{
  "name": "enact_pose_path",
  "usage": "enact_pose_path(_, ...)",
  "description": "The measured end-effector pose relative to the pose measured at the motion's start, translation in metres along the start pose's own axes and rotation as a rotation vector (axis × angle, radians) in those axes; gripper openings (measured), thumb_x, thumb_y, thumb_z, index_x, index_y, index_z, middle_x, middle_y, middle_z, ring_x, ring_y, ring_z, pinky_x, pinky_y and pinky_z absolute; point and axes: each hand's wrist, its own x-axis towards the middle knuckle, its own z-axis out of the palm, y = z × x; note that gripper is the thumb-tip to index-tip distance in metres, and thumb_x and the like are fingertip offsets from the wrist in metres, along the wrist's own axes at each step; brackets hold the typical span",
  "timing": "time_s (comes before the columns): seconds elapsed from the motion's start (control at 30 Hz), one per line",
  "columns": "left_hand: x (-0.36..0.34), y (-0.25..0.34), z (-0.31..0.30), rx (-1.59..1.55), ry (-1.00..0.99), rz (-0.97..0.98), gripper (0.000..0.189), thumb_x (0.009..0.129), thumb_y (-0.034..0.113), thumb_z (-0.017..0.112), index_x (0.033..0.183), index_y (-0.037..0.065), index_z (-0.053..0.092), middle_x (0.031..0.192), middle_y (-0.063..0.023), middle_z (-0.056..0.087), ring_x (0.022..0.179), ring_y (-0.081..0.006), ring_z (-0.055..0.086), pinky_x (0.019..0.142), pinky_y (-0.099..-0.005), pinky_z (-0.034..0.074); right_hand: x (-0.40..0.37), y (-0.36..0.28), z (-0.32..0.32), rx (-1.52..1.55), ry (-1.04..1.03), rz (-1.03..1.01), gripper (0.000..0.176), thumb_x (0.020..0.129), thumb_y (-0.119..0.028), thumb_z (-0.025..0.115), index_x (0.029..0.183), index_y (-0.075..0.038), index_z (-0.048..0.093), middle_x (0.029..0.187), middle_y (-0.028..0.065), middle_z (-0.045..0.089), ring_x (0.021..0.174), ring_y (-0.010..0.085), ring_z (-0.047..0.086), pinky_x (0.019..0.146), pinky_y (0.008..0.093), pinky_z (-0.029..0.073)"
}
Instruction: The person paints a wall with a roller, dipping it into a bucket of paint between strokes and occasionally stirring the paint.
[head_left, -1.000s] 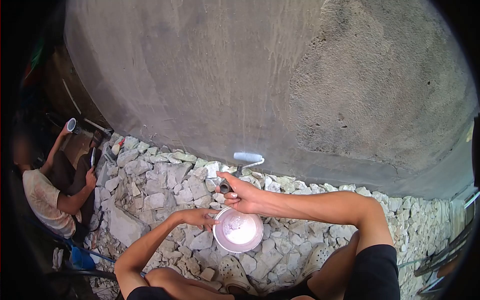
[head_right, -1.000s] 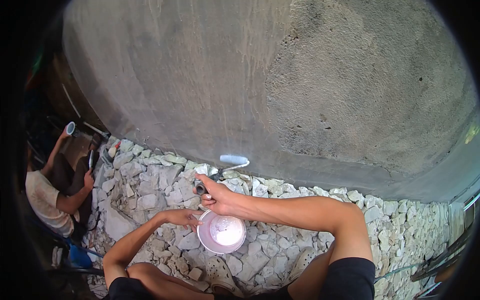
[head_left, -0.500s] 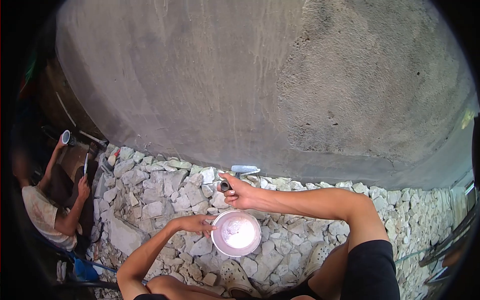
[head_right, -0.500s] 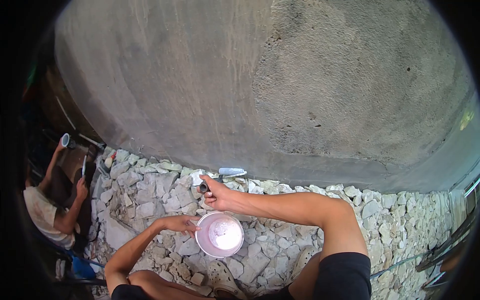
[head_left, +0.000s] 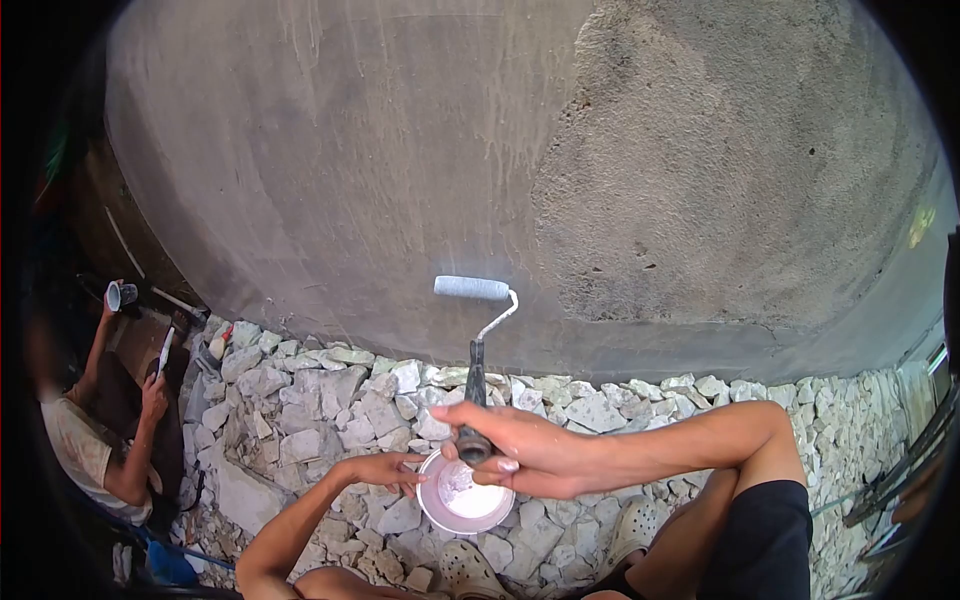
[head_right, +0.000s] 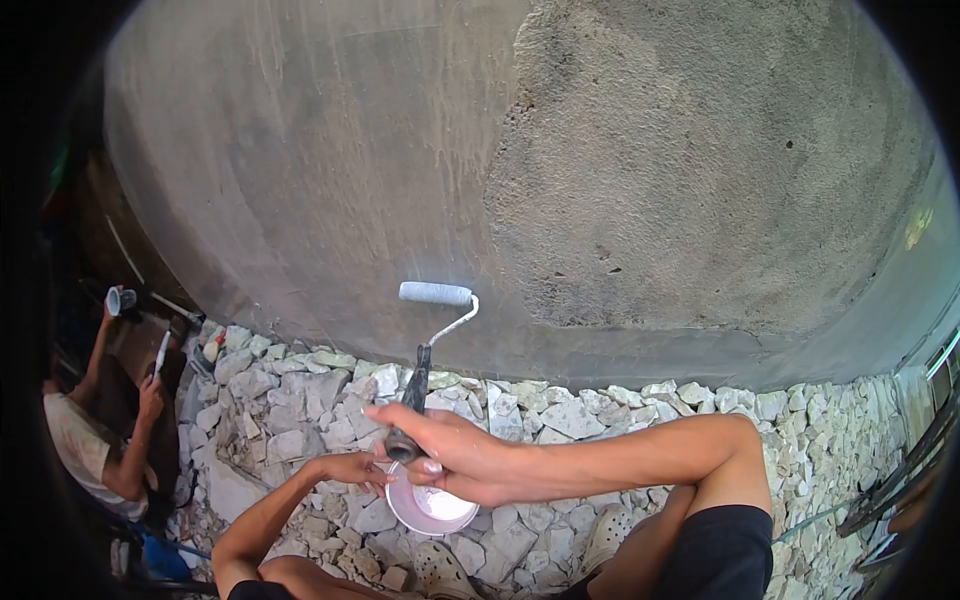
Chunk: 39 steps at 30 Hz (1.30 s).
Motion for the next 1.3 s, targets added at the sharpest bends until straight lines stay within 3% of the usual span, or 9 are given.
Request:
enact_pose_path(0.23,0.002,-0.003,0.001,0.001,0.003,-0.019,0.074,0.089,0.049,0.057,0.147,0.017,0.024,0.109,-0.0089,0.064,0.095,-0.0158,0.064,0.079,-0.0312,0.050,-0.042,0.024,-0.006,-0.309,0.088,-0.102,0.036,0.088,-0.037,0.063,0.096,-0.003,0.055,0.080,-0.0011,0.054,0.055,0.0021,0.036,0.047,0.0193,0.026)
enact_pose_path(0.3,0.000,0.001,0.002,0.013,0.011,-0.017,0.074,0.089,0.050,0.057,0.147,0.016,0.025,0.110,-0.0091,0.063,0.095,-0.0159,0.064,0.079,-0.0311,0.050,-0.046,0.021,-0.009,-0.379,0.083,-0.120,0.027,0.091,-0.033,0.061,0.090,-0.007,0.054,0.078,0.0001,0.060,0.058,0.0032,0.040,0.048,0.0202,0.028)
enact_pose_path(0.4,0.004,-0.003,0.001,0.025,0.008,-0.020,0.075,0.089,0.051,0.057,0.147,0.016,0.025,0.111,-0.0094,0.063,0.095,-0.0160,0.064,0.079,-0.0312,0.050,-0.044,0.019,-0.028,-0.579,0.157,-0.354,0.024,0.088,-0.025,0.066,0.084,-0.007,0.051,0.076,0.0029,0.064,0.068,0.0037,0.053,0.054,0.0197,0.037)
enact_pose_path(0.5,0.002,0.001,0.001,0.029,0.009,-0.025,0.075,0.089,0.051,0.057,0.147,0.016,0.025,0.112,-0.0094,0.063,0.094,-0.0158,0.065,0.079,-0.0312,0.050,-0.042,0.006,-0.050,-0.718,0.270,-0.475,0.030,0.087,-0.031,0.067,0.085,-0.006,0.051,0.076,0.0041,0.064,0.069,0.0066,0.056,0.061,0.0226,0.043)
enact_pose_path(0.77,-0.002,0.005,0.004,0.008,0.024,-0.039,0.076,0.088,0.052,0.057,0.147,0.016,0.024,0.111,-0.0089,0.063,0.096,-0.0156,0.064,0.080,-0.0314,0.049,-0.045,-0.017,-0.109,-0.793,0.454,-0.693,0.023,0.088,-0.024,0.066,0.081,-0.006,0.053,0.072,0.0023,0.063,0.064,0.0049,0.052,0.055,0.0205,0.040)
enact_pose_path(0.83,-0.001,0.005,0.003,0.014,0.018,-0.046,0.076,0.088,0.052,0.057,0.147,0.016,0.024,0.111,-0.0089,0.063,0.096,-0.0156,0.064,0.080,-0.0315,0.049,-0.046,-0.019,-0.127,-0.806,0.481,-0.686,0.023,0.088,-0.025,0.065,0.081,-0.005,0.055,0.072,0.0019,0.063,0.064,0.0053,0.052,0.056,0.0214,0.040)
enact_pose_path(1.03,0.002,0.002,0.000,-0.002,0.020,-0.044,0.075,0.088,0.051,0.058,0.146,0.015,0.027,0.111,-0.0083,0.063,0.096,-0.0161,0.064,0.081,-0.0324,0.050,-0.050,-0.018,-0.172,-1.028,0.614,-0.414,0.037,0.090,-0.040,0.059,0.073,-0.007,0.058,0.066,0.0011,0.064,0.058,0.0056,0.047,0.055,0.0242,0.036)
enact_pose_path(1.2,0.000,0.008,-0.001,-0.027,-0.003,-0.041,0.071,0.090,0.045,0.059,0.146,0.015,0.028,0.110,-0.0069,0.064,0.095,-0.0156,0.064,0.080,-0.0324,0.050,-0.042,0.006,-0.230,-1.055,0.659,-0.420,0.043,0.089,-0.046,0.059,0.070,-0.006,0.059,0.065,0.0013,0.064,0.057,0.0058,0.048,0.052,0.0242,0.036)
enact_pose_path(1.3,0.002,0.004,-0.003,-0.044,-0.009,-0.035,0.070,0.090,0.043,0.059,0.145,0.014,0.029,0.109,-0.0066,0.064,0.096,-0.0154,0.064,0.080,-0.0319,0.050,-0.048,0.029,-0.256,-1.043,0.700,-0.238,0.046,0.087,-0.049,0.059,0.072,-0.005,0.062,0.066,0.0012,0.064,0.055,0.0065,0.050,0.051,0.0245,0.036)
